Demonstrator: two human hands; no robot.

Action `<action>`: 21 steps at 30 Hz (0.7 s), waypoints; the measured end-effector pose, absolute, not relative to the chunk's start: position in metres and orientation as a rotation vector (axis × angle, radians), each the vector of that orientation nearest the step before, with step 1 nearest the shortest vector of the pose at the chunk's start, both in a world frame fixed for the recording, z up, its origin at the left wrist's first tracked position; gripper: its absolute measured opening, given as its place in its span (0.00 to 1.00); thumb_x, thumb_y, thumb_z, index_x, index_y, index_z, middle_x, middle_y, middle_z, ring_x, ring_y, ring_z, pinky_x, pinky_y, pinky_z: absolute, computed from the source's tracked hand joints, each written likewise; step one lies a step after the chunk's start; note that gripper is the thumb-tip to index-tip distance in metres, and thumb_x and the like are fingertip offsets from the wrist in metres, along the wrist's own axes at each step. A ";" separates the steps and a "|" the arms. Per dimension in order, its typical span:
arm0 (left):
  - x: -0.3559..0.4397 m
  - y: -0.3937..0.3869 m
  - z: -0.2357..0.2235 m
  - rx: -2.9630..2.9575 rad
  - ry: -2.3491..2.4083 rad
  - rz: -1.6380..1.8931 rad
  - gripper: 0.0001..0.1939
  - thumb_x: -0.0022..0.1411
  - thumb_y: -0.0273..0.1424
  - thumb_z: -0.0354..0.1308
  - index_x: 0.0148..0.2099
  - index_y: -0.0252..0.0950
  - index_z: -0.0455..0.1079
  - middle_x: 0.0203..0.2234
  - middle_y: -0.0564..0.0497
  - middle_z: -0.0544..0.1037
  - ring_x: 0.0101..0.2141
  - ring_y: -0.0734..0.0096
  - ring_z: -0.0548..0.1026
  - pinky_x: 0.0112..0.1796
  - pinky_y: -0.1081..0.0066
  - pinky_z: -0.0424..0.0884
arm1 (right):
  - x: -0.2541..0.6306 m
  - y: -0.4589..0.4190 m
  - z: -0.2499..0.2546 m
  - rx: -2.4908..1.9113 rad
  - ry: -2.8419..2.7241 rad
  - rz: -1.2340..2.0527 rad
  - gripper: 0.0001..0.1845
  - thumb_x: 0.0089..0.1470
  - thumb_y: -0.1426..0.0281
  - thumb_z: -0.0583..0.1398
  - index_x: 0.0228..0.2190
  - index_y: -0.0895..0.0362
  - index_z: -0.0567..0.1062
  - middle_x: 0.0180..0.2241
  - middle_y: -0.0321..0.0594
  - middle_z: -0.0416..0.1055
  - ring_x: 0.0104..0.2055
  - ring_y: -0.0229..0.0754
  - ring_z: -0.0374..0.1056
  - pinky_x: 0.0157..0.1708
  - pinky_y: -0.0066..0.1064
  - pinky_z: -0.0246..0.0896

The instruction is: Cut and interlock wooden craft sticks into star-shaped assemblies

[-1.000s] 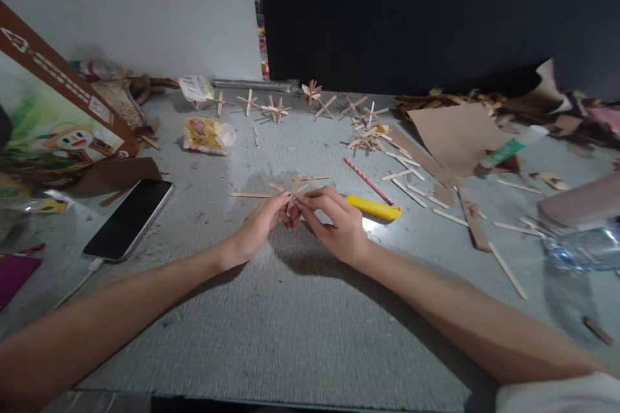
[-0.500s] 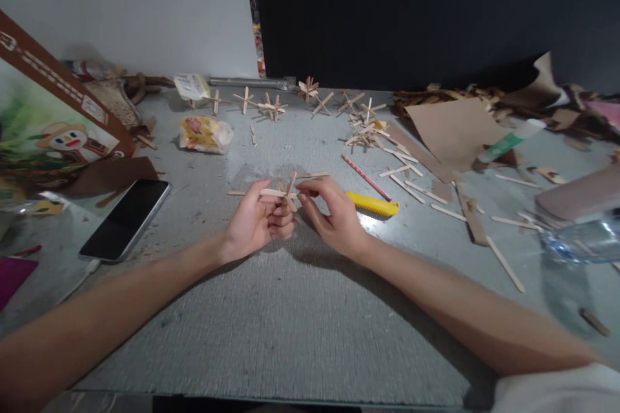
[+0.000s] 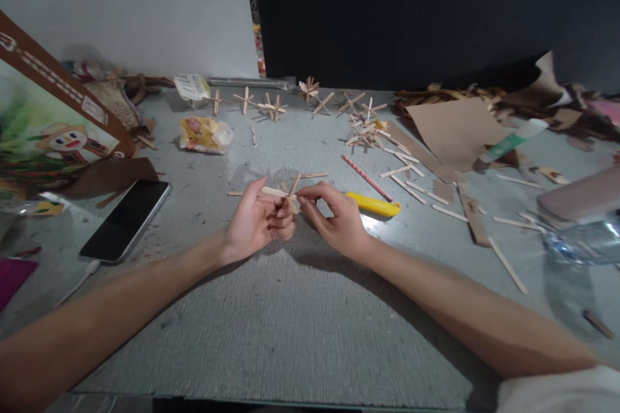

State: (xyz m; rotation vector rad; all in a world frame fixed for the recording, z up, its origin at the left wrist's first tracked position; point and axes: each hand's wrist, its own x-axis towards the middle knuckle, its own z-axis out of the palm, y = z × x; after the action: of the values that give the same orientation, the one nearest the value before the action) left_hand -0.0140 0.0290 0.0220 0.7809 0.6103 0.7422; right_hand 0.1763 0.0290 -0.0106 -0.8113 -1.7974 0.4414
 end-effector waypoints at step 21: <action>-0.009 0.021 0.013 1.059 0.559 0.960 0.14 0.69 0.41 0.66 0.41 0.35 0.72 0.17 0.58 0.71 0.18 0.74 0.69 0.24 0.71 0.64 | 0.180 0.028 -0.011 -0.755 -1.730 0.405 0.08 0.71 0.66 0.59 0.48 0.52 0.75 0.39 0.42 0.75 0.39 0.44 0.72 0.40 0.40 0.71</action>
State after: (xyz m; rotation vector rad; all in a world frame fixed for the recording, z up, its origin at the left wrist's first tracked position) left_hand -0.0090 0.0209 0.0126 1.0591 0.5594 0.9601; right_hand 0.1802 0.0281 -0.0105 -0.7553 -1.7303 0.4045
